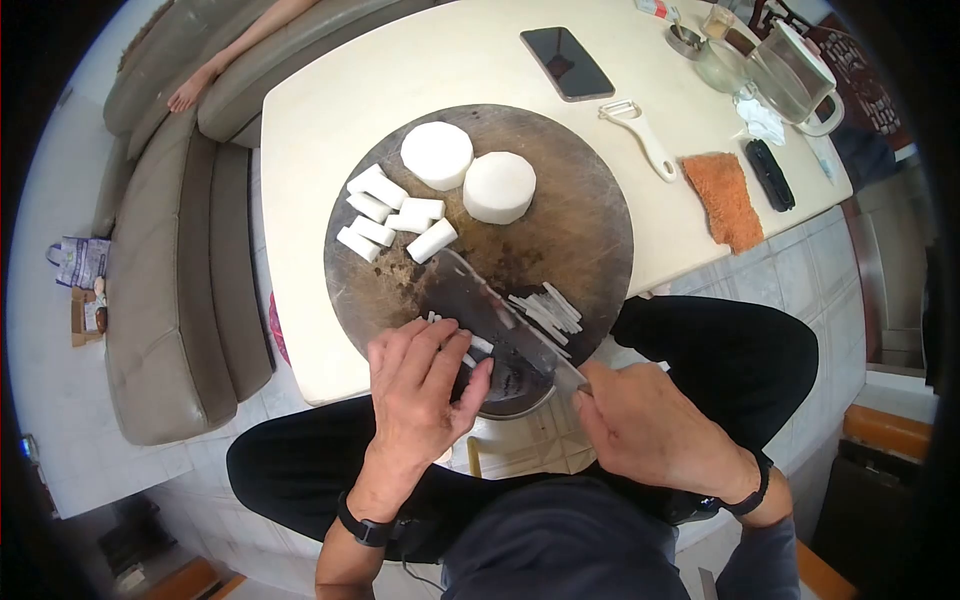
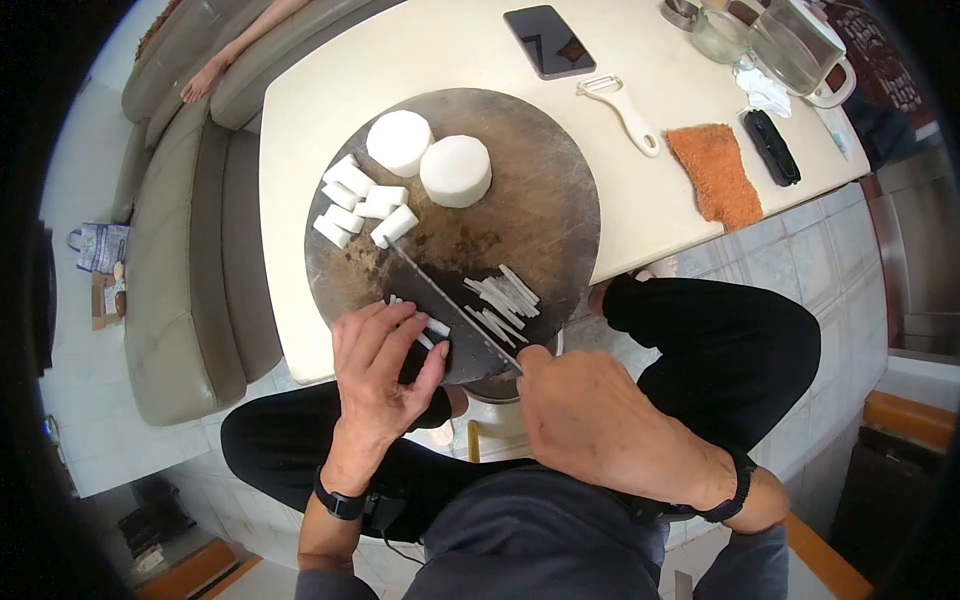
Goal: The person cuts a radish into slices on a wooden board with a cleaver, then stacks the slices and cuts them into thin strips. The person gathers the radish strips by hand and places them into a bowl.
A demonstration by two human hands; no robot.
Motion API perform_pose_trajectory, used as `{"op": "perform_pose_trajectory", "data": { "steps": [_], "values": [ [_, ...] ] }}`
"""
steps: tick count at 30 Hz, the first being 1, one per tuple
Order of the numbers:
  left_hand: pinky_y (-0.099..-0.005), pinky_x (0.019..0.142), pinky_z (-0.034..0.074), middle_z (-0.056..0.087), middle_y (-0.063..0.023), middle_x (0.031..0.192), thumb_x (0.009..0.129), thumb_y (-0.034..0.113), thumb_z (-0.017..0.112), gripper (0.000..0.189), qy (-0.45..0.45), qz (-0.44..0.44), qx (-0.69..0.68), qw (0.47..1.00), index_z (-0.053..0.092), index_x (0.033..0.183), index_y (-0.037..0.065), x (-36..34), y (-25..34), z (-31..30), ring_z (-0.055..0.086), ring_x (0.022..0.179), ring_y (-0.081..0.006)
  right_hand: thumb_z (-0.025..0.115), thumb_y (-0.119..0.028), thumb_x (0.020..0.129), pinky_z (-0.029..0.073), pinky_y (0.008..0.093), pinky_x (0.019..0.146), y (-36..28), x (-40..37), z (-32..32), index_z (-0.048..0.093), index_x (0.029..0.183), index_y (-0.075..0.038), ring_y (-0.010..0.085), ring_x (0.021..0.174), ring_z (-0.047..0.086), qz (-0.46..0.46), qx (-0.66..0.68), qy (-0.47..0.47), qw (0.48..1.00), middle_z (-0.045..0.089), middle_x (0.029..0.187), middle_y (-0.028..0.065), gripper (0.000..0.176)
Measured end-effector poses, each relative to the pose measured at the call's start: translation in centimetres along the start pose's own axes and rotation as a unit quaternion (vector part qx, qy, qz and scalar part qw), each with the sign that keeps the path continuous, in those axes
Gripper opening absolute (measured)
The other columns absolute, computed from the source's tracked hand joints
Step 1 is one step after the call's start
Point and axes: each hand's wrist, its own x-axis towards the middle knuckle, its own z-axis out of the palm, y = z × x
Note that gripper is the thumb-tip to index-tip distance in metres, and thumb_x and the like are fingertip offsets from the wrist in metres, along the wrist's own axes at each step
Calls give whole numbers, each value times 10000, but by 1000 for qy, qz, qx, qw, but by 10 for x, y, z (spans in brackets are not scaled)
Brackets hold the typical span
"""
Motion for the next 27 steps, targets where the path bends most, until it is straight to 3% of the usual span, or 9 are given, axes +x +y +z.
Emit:
{"op": "perform_pose_trajectory", "data": {
  "steps": [3, 9, 16, 21, 27],
  "values": [
    [-404, 822, 458, 646, -125, 1001, 656, 27, 781, 292, -5, 21, -7, 1000, 677, 929, 10, 2, -4, 3, 595, 937, -317, 537, -78, 881, 443, 463, 536, 5, 0, 3, 490, 782, 35, 413, 544, 562, -24, -8, 39, 999, 524, 555, 223, 157],
    [-408, 785, 491, 644, -131, 986, 666, -15, 754, 265, -26, 66, -21, 997, 677, 919, -4, 3, -1, 1, 604, 949, -320, 530, -75, 893, 433, 473, 540, -1, 3, -4, 489, 782, 38, 416, 566, 566, 12, -6, 34, 999, 526, 572, 230, 164],
    [-418, 806, 502, 648, -136, 1024, 678, -33, 711, 255, -40, 102, -74, 991, 678, 930, -12, 1, -5, 7, 610, 963, -323, 536, -70, 889, 425, 469, 533, 3, 2, 1, 484, 787, 33, 419, 562, 561, -10, -1, 58, 998, 521, 566, 229, 154],
    [-446, 885, 473, 623, -144, 1083, 605, 23, 645, 389, -97, 117, -19, 988, 657, 988, -43, 9, -12, -9, 582, 1010, -314, 546, -62, 879, 430, 472, 534, 5, 2, 1, 476, 788, 32, 417, 564, 565, -12, 4, 52, 999, 520, 560, 223, 149],
    [-407, 846, 468, 609, -116, 1028, 630, 42, 640, 398, -148, 116, -11, 982, 640, 1023, -20, 23, -4, -14, 575, 975, -293, 548, -61, 879, 431, 458, 518, 3, 3, 3, 471, 779, 33, 418, 548, 565, -13, -14, 54, 998, 512, 546, 222, 157]
  ]
}}
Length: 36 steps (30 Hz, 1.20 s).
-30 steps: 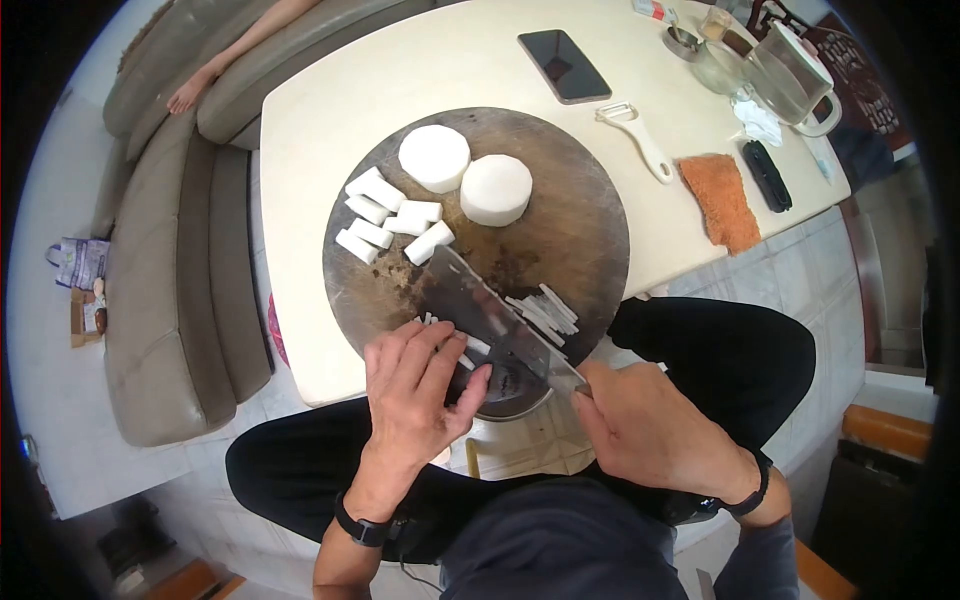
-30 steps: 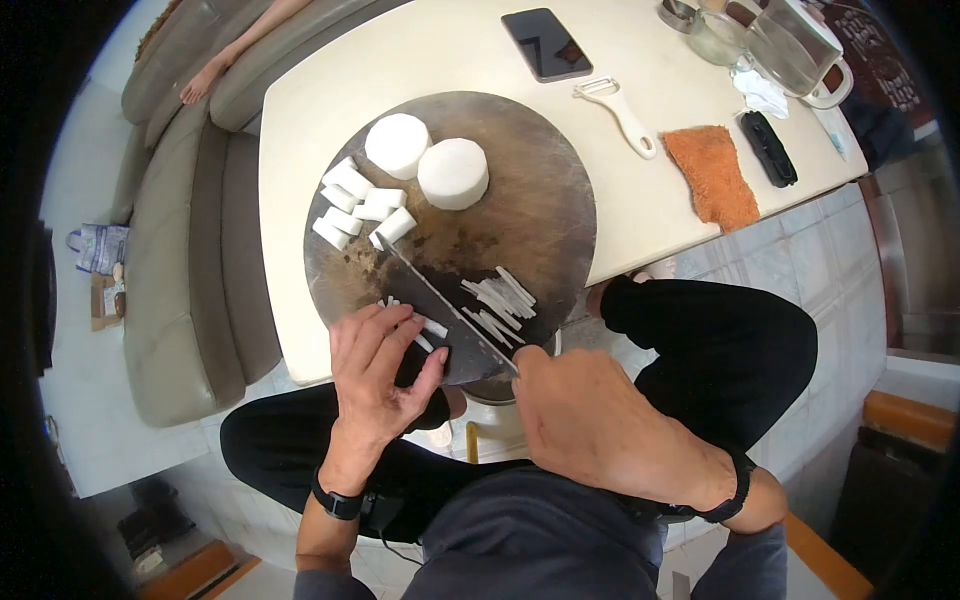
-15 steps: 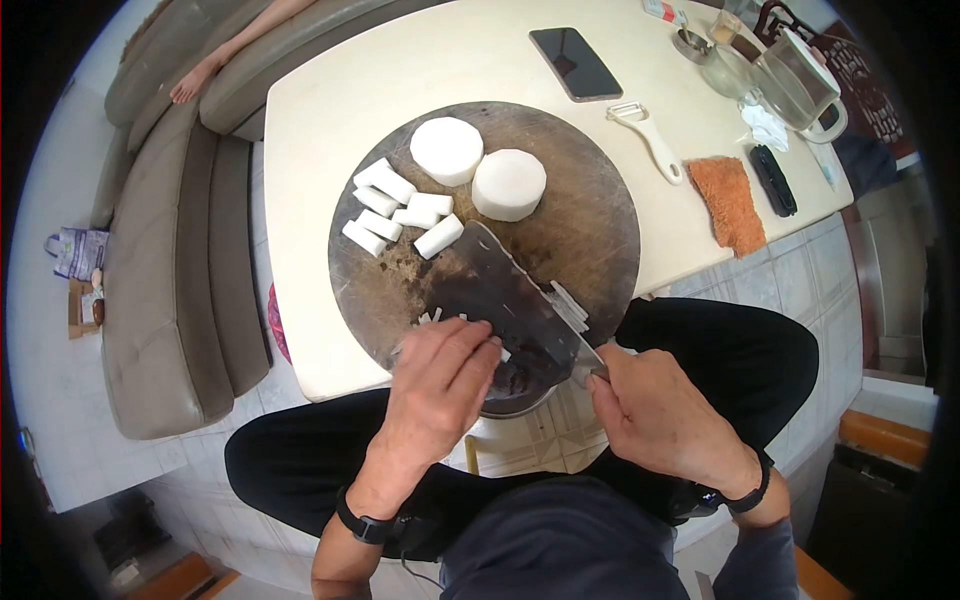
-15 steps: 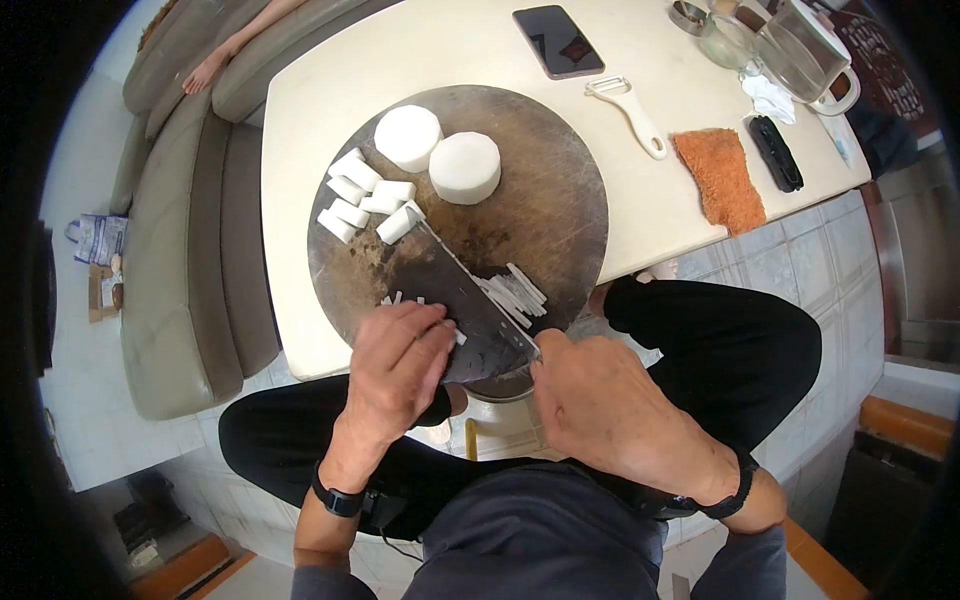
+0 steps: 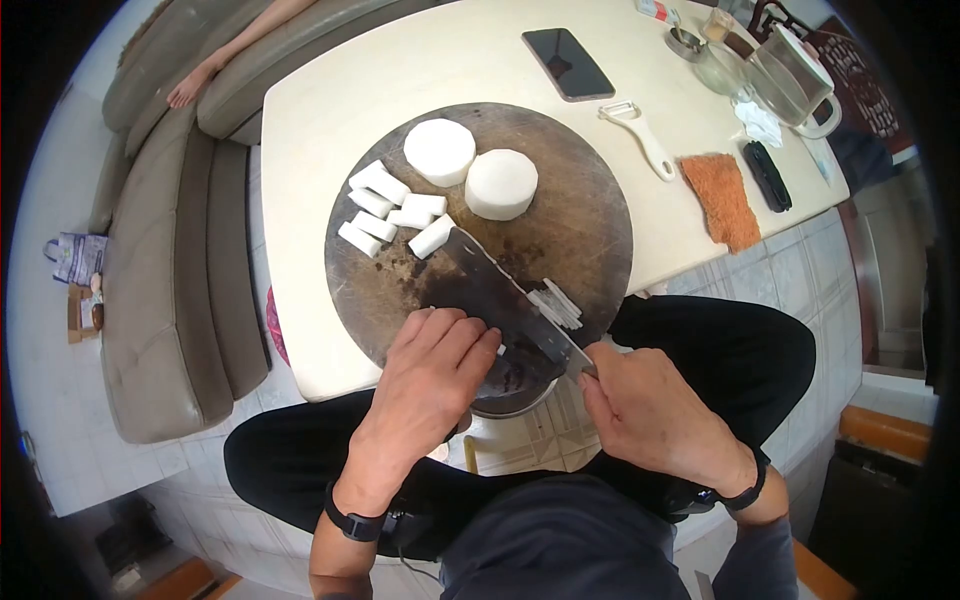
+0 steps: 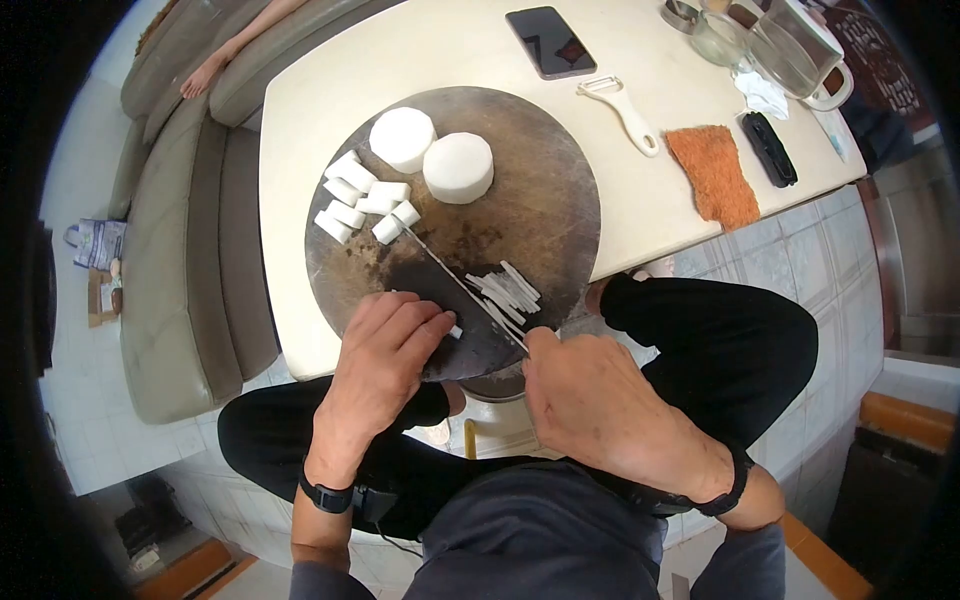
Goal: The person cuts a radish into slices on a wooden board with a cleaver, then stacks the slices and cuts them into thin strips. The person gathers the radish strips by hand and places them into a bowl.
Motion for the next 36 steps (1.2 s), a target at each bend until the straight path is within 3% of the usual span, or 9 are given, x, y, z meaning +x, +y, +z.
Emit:
{"op": "perform_pose_trajectory", "data": {
  "steps": [11, 20, 22, 31, 35, 36],
  "values": [
    [-404, 808, 502, 604, -124, 1029, 650, 79, 644, 357, 7, 21, -20, 1000, 639, 999, 1, 0, 0, 10, 587, 975, -311, 547, -51, 872, 432, 460, 520, 4, -2, 5, 472, 786, 34, 412, 552, 571, -33, -1, 29, 999, 520, 553, 219, 142],
    [-405, 818, 497, 610, -126, 1021, 639, 17, 692, 330, 28, 26, -76, 996, 646, 966, 6, -10, 7, 14, 590, 985, -325, 547, -58, 875, 445, 457, 518, 3, 1, 6, 485, 795, 39, 408, 549, 581, -28, -19, 27, 999, 532, 551, 221, 140],
    [-394, 810, 477, 613, -118, 1033, 678, 39, 707, 293, 101, -6, -20, 995, 655, 963, -7, -11, 3, 15, 587, 963, -298, 547, -58, 876, 445, 456, 517, 3, 1, 6, 486, 795, 39, 409, 548, 582, -31, -17, 33, 999, 533, 551, 223, 140],
    [-405, 802, 457, 620, -123, 1004, 681, 16, 751, 263, 118, -102, 26, 988, 671, 931, -13, -13, -1, 16, 585, 933, -309, 543, -65, 882, 439, 457, 515, 2, 1, 5, 484, 785, 36, 406, 541, 572, -21, -12, 24, 999, 526, 554, 220, 152],
    [-404, 812, 460, 619, -117, 997, 675, 14, 753, 256, 126, -73, 1, 989, 667, 915, -14, -12, 3, 10, 591, 936, -296, 550, -53, 859, 446, 455, 514, 0, -1, 7, 482, 795, 30, 393, 530, 577, -23, -19, 30, 999, 529, 548, 211, 125],
    [-401, 818, 462, 620, -113, 994, 675, 11, 751, 251, 104, -28, -28, 994, 666, 911, -14, -14, 3, 10, 594, 940, -286, 552, -45, 846, 450, 452, 515, -2, -2, 8, 480, 797, 29, 387, 529, 581, -12, -30, 22, 999, 529, 545, 209, 114]
  ]
}}
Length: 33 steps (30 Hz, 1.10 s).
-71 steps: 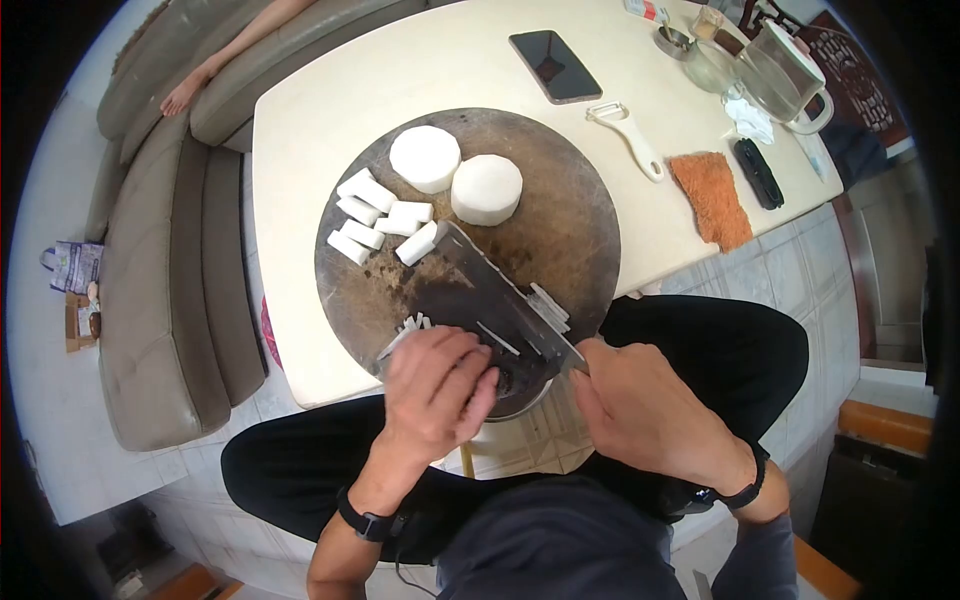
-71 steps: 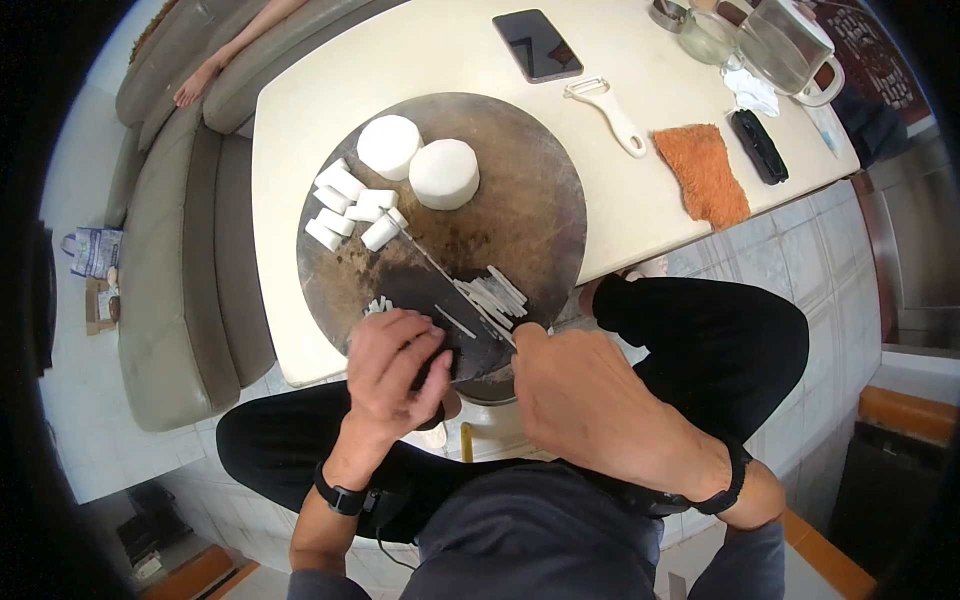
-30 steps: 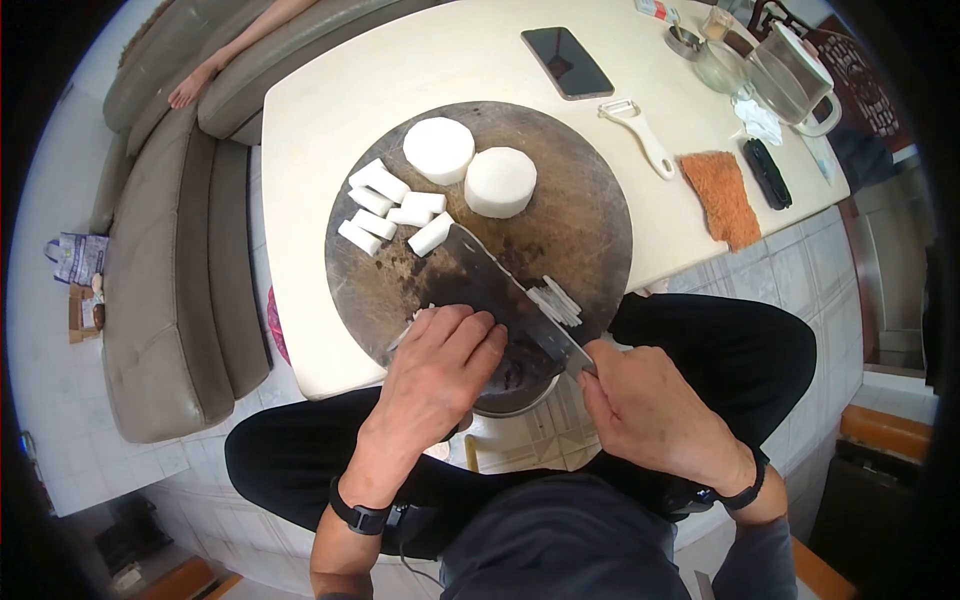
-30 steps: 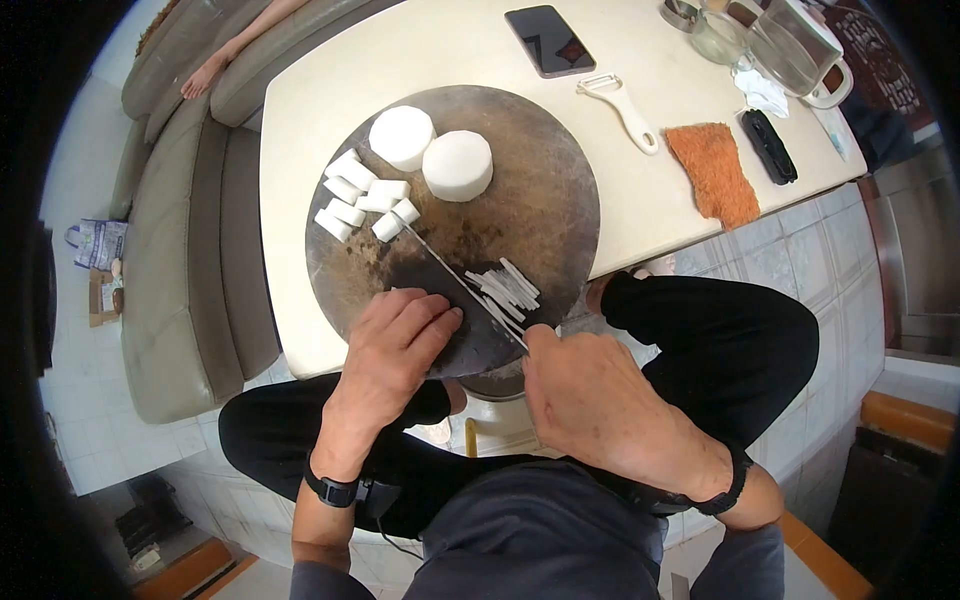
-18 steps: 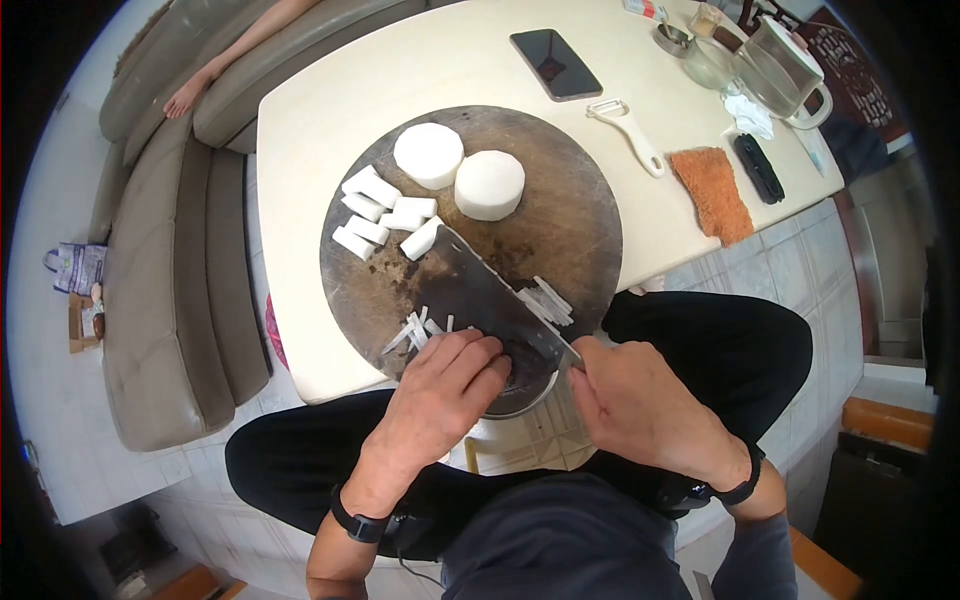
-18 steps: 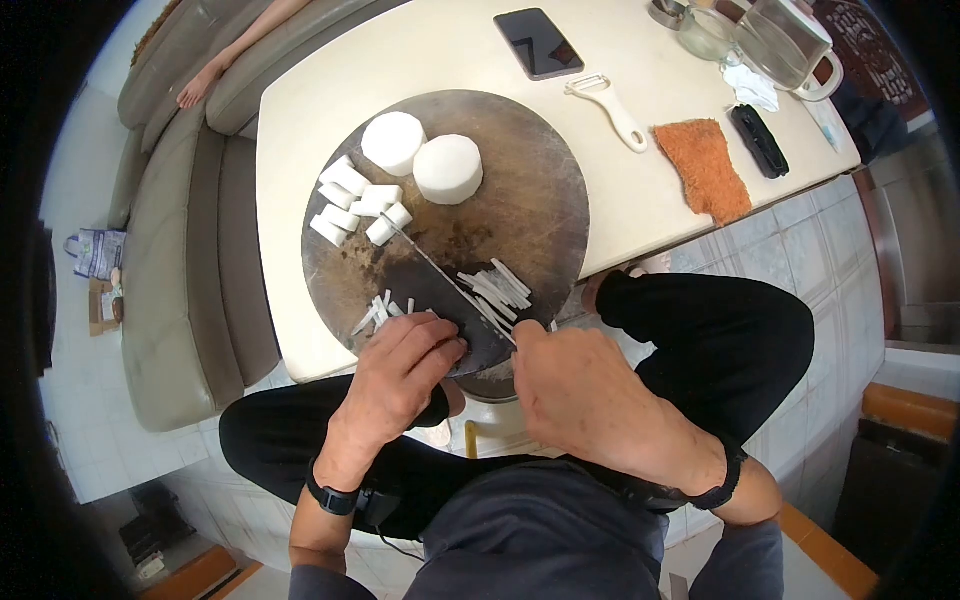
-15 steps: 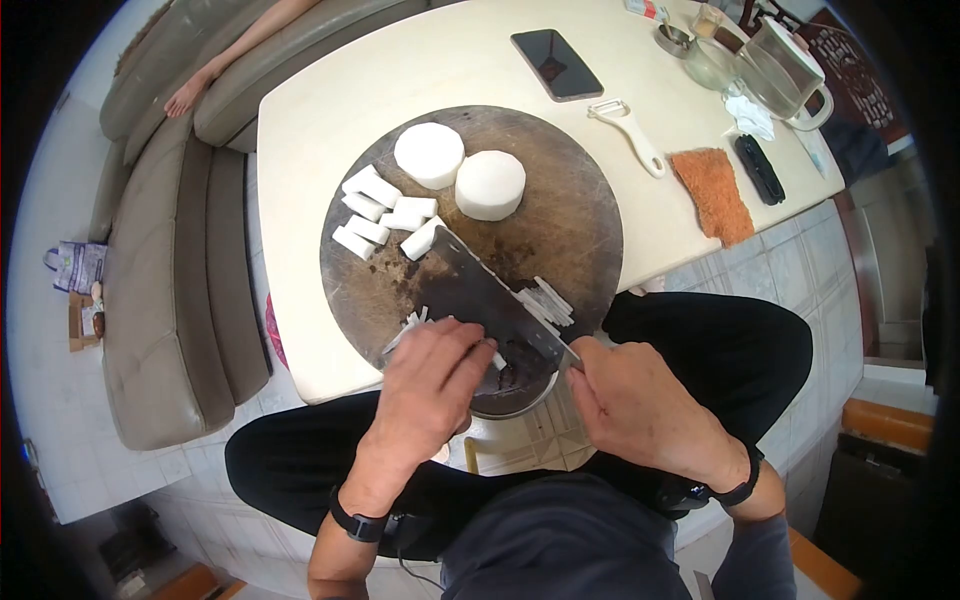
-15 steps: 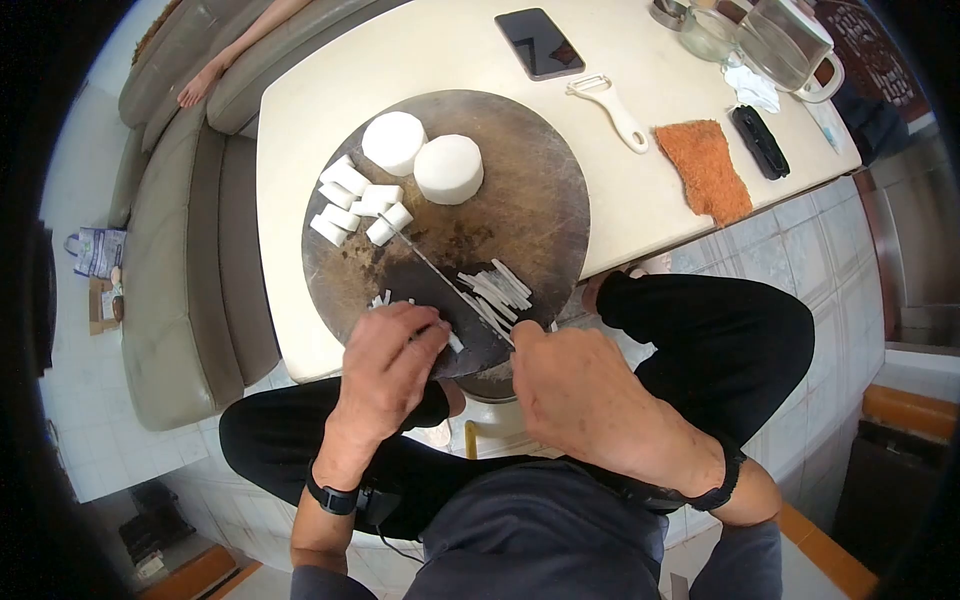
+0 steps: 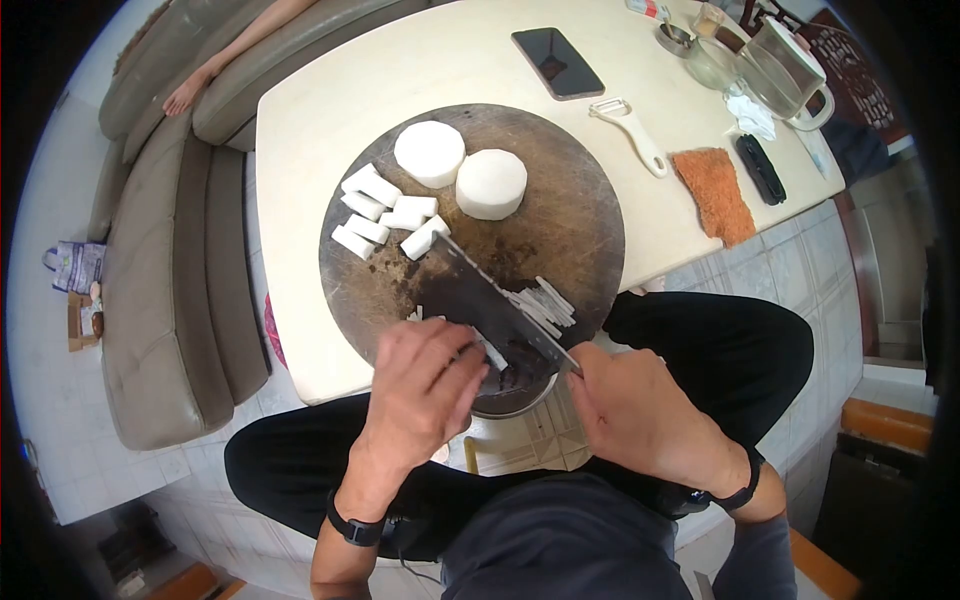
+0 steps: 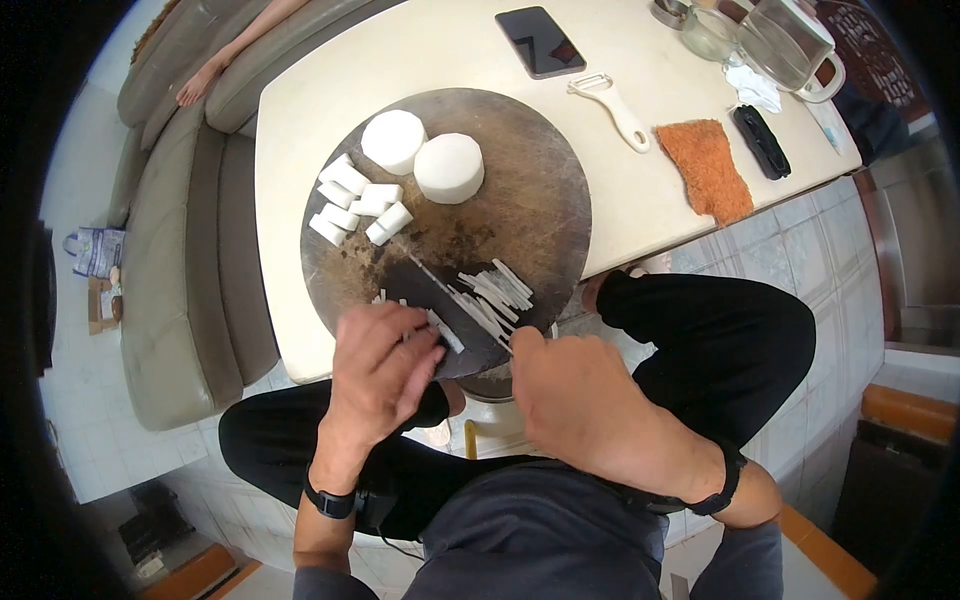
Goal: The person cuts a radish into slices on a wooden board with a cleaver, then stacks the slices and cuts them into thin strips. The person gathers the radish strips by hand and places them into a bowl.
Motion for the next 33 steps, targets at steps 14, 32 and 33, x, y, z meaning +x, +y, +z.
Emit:
{"op": "perform_pose_trajectory", "data": {
  "steps": [14, 32, 33],
  "values": [
    [-396, 836, 471, 626, -99, 980, 682, 9, 745, 254, 7, 28, -24, 999, 667, 923, -15, -12, 2, 12, 596, 953, -259, 542, -69, 867, 452, 450, 502, -21, -21, -4, 531, 911, 61, 396, 503, 568, 34, -3, -108, 994, 535, 545, 194, 137],
    [-454, 857, 468, 614, -130, 1014, 687, 26, 731, 268, -11, 22, -39, 999, 673, 948, 13, -17, 3, 10, 588, 1000, -327, 610, -30, 744, 477, 439, 530, -21, -6, 7, 482, 791, 50, 394, 534, 601, -22, -21, -22, 999, 545, 542, 210, 159],
    [-454, 857, 468, 614, -129, 1015, 687, 24, 732, 273, -8, 22, -40, 999, 673, 953, 14, -18, 2, 11, 588, 1000, -325, 595, -25, 757, 472, 446, 533, -24, -9, 2, 477, 781, 48, 409, 533, 590, 7, 1, -40, 999, 536, 538, 220, 140]
  ]
}}
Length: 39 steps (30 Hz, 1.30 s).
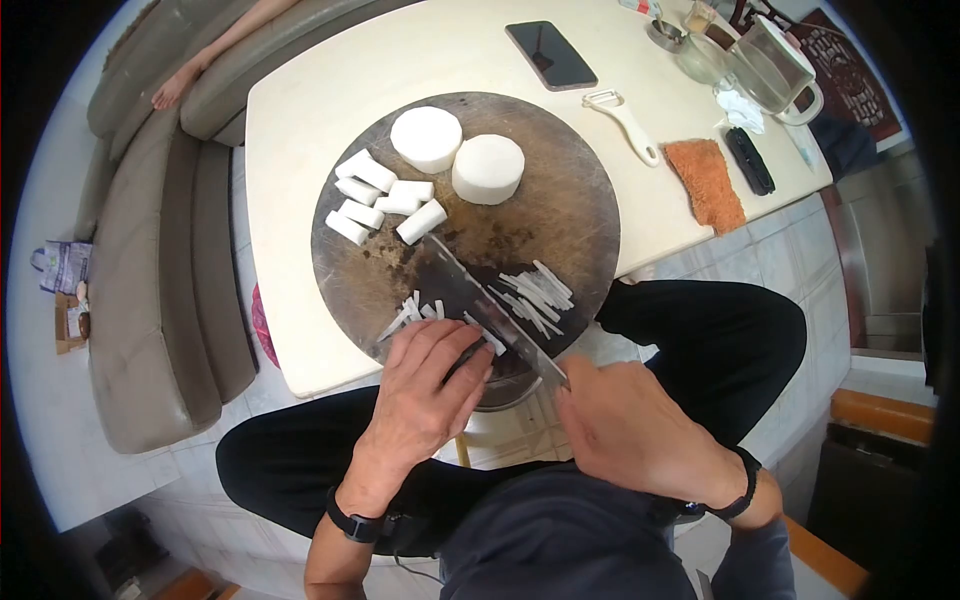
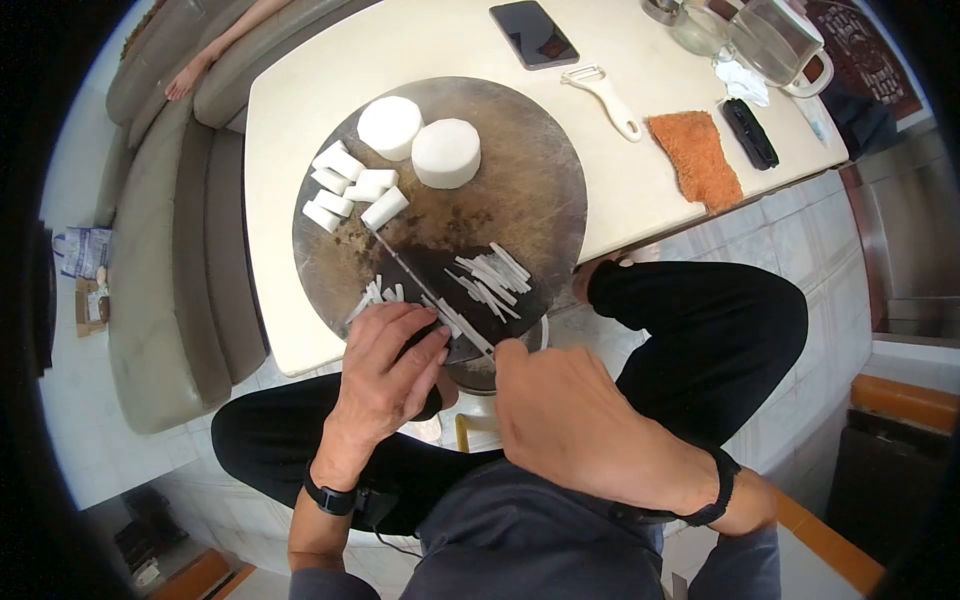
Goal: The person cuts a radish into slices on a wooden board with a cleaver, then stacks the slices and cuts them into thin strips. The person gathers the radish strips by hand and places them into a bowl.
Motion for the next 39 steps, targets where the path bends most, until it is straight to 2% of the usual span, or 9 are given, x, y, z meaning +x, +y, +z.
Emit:
{"op": "perform_pose_trajectory", "data": {
  "steps": [6, 13, 15, 25, 30, 33, 35, 37, 39],
  "values": [
    [-445, 901, 463, 614, -115, 1072, 702, 37, 742, 288, -16, 4, 6, 1000, 676, 981, 7, 0, -1, -3, 573, 1020, -289, 545, -100, 890, 421, 476, 529, -1, -9, -2, 482, 849, 47, 430, 543, 543, 32, -5, -63, 997, 503, 545, 222, 165],
    [-451, 898, 461, 616, -115, 1056, 698, 33, 746, 272, -17, 1, 0, 1000, 680, 961, 3, 1, 0, -2, 574, 1016, -288, 549, -88, 873, 424, 482, 544, 5, 7, 5, 483, 855, 64, 437, 555, 541, -1, 37, -37, 999, 520, 570, 233, 166],
    [-452, 900, 461, 617, -117, 1050, 698, 30, 745, 271, -14, 4, 2, 1000, 679, 960, 2, 1, 0, -1, 577, 1012, -285, 570, -23, 743, 489, 458, 585, 5, 18, 8, 499, 769, 59, 417, 619, 607, -59, 13, 33, 998, 564, 623, 236, 111],
    [-441, 846, 486, 638, -138, 996, 669, -31, 736, 288, 11, 8, 9, 1000, 668, 949, -23, 15, 4, 5, 613, 950, -320, 525, -72, 839, 487, 450, 602, 37, 16, -19, 553, 761, 67, 445, 632, 588, 13, 81, 27, 996, 569, 647, 261, 162],
    [-414, 840, 502, 649, -153, 1015, 727, -38, 717, 251, 32, -40, 3, 999, 670, 974, -26, 29, 11, 6, 623, 948, -322, 504, -119, 928, 425, 273, 452, 58, 11, -36, 554, 792, 12, 156, 441, 528, 108, 355, -44, 928, 583, 583, 74, 195],
    [-376, 836, 516, 664, -162, 1027, 804, -32, 688, 201, 77, -102, -30, 991, 669, 1004, -34, 38, 18, 8, 639, 943, -314, 498, -142, 949, 379, 211, 425, 65, 7, -39, 553, 791, -5, 42, 450, 484, 64, 399, -57, 913, 573, 607, 6, 217],
    [-358, 836, 521, 662, -134, 1058, 896, -5, 613, 178, 202, -341, -282, 874, 654, 1064, -48, 44, 24, 10, 643, 943, -241, 501, -143, 946, 380, 214, 425, 66, 4, -40, 561, 799, -3, 49, 447, 487, 49, 433, -74, 897, 583, 614, 16, 212],
    [-348, 864, 524, 656, -120, 1095, 986, 118, 525, 256, 192, -370, -343, 842, 608, 1173, -36, 51, 28, 3, 639, 986, -204, 504, -144, 943, 381, 217, 426, 67, 2, -38, 570, 807, -1, 56, 443, 491, 31, 467, -90, 879, 593, 621, 25, 208],
    [-357, 901, 511, 636, -138, 1153, 1019, 250, 465, 367, 186, -412, -621, 641, 527, 1275, -5, 52, 28, 0, 631, 1039, -229, 518, -148, 936, 379, 215, 424, 67, 2, -38, 585, 821, 6, 53, 441, 492, 34, 505, -98, 857, 598, 621, 25, 204]
  ]
}}
